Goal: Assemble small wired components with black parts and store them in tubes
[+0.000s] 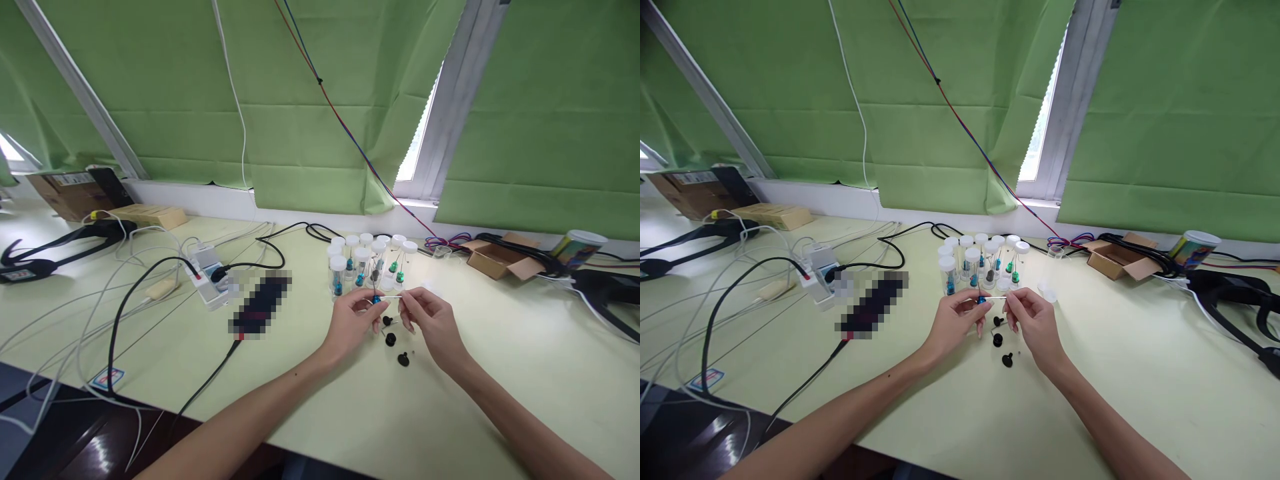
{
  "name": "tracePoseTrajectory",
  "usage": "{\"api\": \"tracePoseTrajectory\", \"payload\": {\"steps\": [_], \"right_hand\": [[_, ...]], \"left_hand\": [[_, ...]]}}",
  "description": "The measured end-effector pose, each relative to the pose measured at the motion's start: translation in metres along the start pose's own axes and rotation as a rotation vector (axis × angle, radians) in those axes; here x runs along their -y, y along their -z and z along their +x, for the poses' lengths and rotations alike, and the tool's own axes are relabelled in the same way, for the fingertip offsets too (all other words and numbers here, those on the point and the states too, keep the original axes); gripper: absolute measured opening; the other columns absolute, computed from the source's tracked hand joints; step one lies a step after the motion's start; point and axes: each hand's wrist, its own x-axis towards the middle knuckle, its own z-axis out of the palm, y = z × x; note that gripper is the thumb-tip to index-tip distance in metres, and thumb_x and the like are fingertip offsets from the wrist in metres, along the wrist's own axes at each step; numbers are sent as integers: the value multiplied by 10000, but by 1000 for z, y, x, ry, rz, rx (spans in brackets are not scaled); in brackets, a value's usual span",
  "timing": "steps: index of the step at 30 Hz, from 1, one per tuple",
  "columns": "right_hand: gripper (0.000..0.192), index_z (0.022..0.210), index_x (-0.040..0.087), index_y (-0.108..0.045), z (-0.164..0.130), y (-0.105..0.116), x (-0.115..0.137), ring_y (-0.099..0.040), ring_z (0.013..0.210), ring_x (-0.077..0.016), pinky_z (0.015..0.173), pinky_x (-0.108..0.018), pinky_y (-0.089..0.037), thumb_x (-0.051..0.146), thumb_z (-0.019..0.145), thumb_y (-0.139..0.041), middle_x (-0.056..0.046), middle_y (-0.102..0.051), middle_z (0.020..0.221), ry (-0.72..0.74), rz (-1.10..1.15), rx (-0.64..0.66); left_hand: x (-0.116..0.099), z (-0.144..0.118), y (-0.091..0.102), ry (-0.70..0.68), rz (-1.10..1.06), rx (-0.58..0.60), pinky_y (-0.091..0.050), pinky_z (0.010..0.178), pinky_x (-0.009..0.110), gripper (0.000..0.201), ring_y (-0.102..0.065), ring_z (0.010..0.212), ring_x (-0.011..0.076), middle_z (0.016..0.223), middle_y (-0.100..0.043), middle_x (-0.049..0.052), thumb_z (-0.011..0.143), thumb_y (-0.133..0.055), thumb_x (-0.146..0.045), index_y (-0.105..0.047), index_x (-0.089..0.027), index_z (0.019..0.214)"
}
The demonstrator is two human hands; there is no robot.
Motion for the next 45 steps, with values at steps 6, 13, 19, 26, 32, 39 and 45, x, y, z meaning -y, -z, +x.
{"api": "tracePoseTrajectory", "payload": {"steps": [6, 13, 19, 26, 32, 39, 45], "right_hand": [[271, 726, 195, -579, -1, 1, 0, -432, 496, -107, 485, -276, -384, 409, 886, -621, 12, -536, 632, 6, -11, 9], [289, 741, 194, -572, -1, 2, -4, -443, 482, -112, 473, -276, -380, 439, 889, -607, 20, -512, 600, 31, -57, 33], [295, 747, 192, -563, -1, 2, -5, -442, 472, -106, 471, -260, -384, 440, 905, -580, 32, -488, 572, 47, -119, 42], [304, 737, 197, -537, -1, 2, -6, -433, 477, -101, 468, -244, -372, 430, 932, -533, 35, -473, 571, 81, -205, 56], [276, 771, 206, -535, -3, 2, -8, -436, 497, -110, 493, -245, -375, 411, 953, -497, 36, -479, 568, 134, -293, 51], [253, 809, 207, -568, -4, 4, -9, -463, 473, -109, 488, -246, -391, 382, 965, -471, 25, -537, 583, 163, -377, 74], [238, 820, 210, -583, -4, 7, -11, -498, 461, -100, 480, -241, -413, 347, 973, -464, 10, -596, 655, 202, -380, 98]], "left_hand": [[1, 0, 0, 3, 0, 3, -460, 512, 249, 281, -489, 496, 98, 608, -558, -11, 789, -689, -398, -687, -144, 908], [0, 1, 1, 60, -24, -1, -477, 538, 267, 303, -515, 500, 112, 594, -578, -6, 778, -699, -389, -685, -130, 933], [-1, 2, 0, 59, -30, -14, -466, 544, 261, 287, -510, 494, 105, 594, -570, -13, 761, -714, -379, -685, -128, 898], [-1, 2, 1, 51, -22, -12, -467, 554, 260, 276, -517, 499, 105, 594, -565, -12, 767, -711, -372, -684, -126, 889], [-2, 3, 1, 75, -80, 19, -499, 552, 269, 338, -555, 523, 107, 748, -615, 38, 807, -657, -452, -685, -118, 845], [-1, 5, 3, 95, -90, 30, -479, 509, 249, 362, -543, 526, 97, 791, -609, 48, 824, -634, -474, -687, -117, 846], [0, 4, 3, 150, -114, 36, -454, 497, 246, 361, -531, 497, 88, 755, -595, 33, 834, -618, -472, -687, -119, 864]]}}
